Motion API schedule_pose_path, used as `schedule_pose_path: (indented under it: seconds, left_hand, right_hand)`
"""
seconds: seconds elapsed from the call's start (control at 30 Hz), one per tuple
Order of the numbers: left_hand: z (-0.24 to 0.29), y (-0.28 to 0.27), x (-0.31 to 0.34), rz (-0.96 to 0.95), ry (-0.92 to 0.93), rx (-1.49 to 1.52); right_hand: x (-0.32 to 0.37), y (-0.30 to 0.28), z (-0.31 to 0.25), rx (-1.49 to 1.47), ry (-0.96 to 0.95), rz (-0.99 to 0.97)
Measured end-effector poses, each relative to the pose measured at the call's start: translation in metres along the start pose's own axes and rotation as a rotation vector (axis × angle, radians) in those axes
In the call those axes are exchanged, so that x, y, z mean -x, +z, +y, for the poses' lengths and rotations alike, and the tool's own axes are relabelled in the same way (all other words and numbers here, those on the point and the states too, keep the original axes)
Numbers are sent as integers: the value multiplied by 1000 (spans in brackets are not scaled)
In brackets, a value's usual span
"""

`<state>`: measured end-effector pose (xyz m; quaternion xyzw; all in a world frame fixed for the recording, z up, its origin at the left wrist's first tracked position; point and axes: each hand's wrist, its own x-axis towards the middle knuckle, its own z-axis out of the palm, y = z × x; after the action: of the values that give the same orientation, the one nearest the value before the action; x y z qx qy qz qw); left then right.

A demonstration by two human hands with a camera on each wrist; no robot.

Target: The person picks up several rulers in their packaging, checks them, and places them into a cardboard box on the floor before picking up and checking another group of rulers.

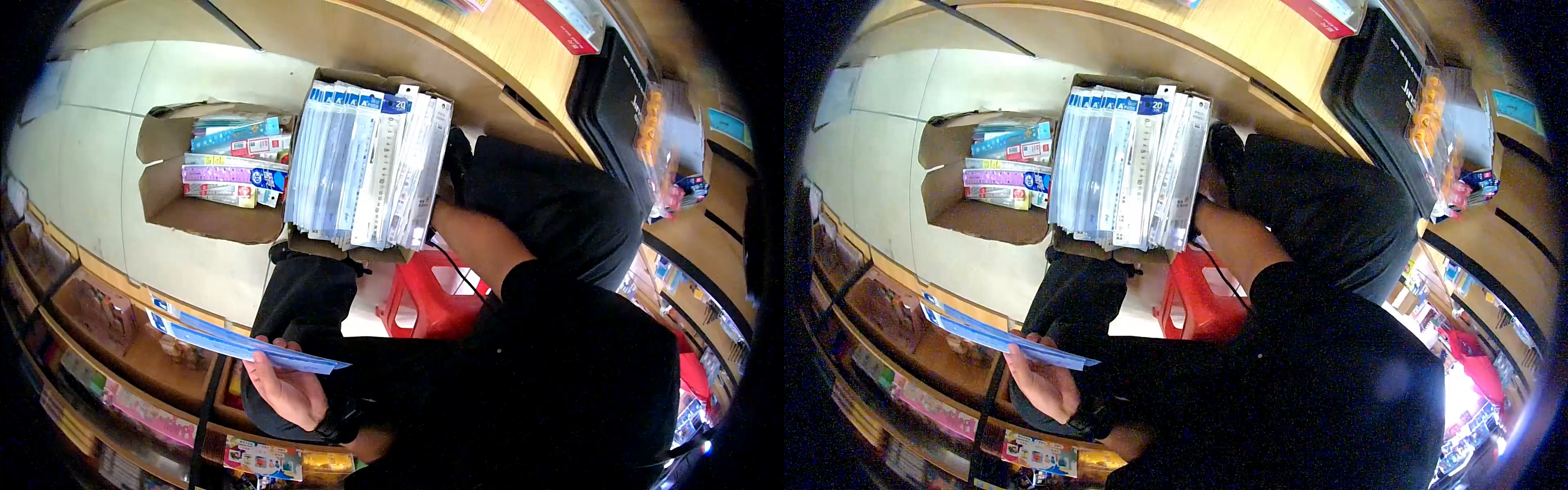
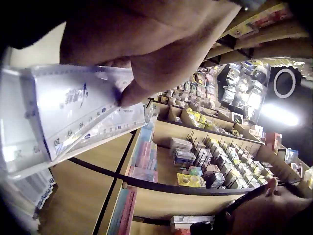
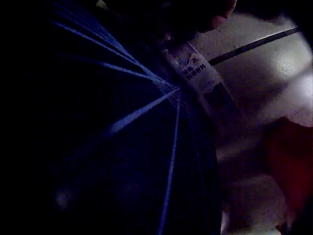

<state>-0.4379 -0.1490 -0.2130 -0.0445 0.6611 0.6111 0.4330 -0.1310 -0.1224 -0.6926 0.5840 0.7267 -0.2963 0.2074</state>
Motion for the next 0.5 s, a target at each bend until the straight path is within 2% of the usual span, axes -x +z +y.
schedule_pose_path:
  seconds: [0.4, 0.5]
  left_hand:
    - [4, 21, 0, -81, -16, -12]
    - [14, 45, 1, -133, 17, 40]
  right_hand:
    - [4, 5, 24, 18, 39, 95]
    - [2, 27, 54, 267, 29, 269]
